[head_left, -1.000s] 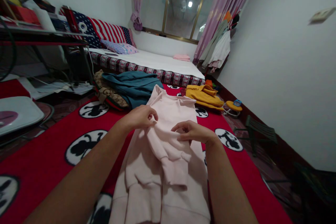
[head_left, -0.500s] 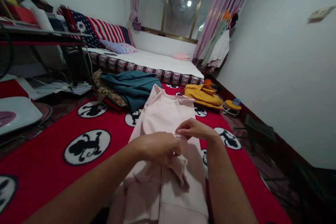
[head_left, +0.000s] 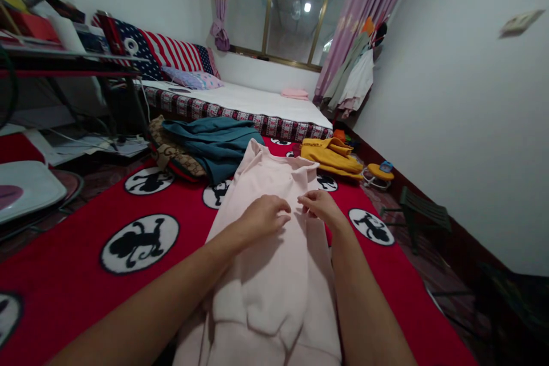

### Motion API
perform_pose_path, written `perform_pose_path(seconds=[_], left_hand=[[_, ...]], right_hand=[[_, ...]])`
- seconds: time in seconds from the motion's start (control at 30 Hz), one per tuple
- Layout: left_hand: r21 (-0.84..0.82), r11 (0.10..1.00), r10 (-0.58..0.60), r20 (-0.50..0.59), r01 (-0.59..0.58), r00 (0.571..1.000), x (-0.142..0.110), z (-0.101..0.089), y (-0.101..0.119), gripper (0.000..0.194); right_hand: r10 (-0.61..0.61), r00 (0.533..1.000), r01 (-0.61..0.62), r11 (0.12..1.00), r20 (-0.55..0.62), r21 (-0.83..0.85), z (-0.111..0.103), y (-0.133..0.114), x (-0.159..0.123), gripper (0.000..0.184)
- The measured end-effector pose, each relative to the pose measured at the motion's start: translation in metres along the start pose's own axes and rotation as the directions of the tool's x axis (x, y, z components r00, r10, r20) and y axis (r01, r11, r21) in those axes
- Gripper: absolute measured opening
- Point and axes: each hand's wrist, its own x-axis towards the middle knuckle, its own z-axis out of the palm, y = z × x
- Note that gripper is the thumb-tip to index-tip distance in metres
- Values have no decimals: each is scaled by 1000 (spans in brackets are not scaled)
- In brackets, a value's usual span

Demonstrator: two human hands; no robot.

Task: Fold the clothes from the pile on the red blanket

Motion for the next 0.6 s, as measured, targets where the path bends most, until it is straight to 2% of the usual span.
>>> perform_pose_path(seconds=[0.03, 0.1, 0.17, 0.3, 0.37, 0.47, 0.53, 0.6], left_hand=[[113, 994, 4, -120, 10, 993, 3, 11, -7, 33], [257, 965, 8, -196, 44, 981, 6, 29, -20, 52], [324, 944, 0, -174, 57, 985, 5, 41, -29, 60], [347, 936, 1, -161, 56, 987, 3, 52, -35, 49], [348, 936, 11, -168, 49, 986, 2, 54, -36, 49], [353, 935, 32, -173, 32, 984, 2, 55, -37, 49], [361, 933, 53, -181, 17, 982, 2, 56, -38, 49], [369, 929, 71, -187, 3, 980, 1, 57, -39, 49]], right_hand=[[-4, 995, 6, 1000, -95, 24, 3, 7, 4, 24], [-12, 977, 26, 998, -211, 64, 7, 18, 9, 23], [-12, 960, 44, 993, -280, 108, 9, 23, 13, 30], [63, 880, 112, 936, -471, 333, 6, 18, 25, 41], [112, 840, 123, 914, -531, 387, 3, 11, 38, 47], [129, 832, 27, 962, -539, 271, -4, 4, 64, 66], [82, 865, -50, 996, -494, 78, -9, 1, 84, 73], [2, 911, -51, 993, -413, -109, -16, 0, 103, 71]])
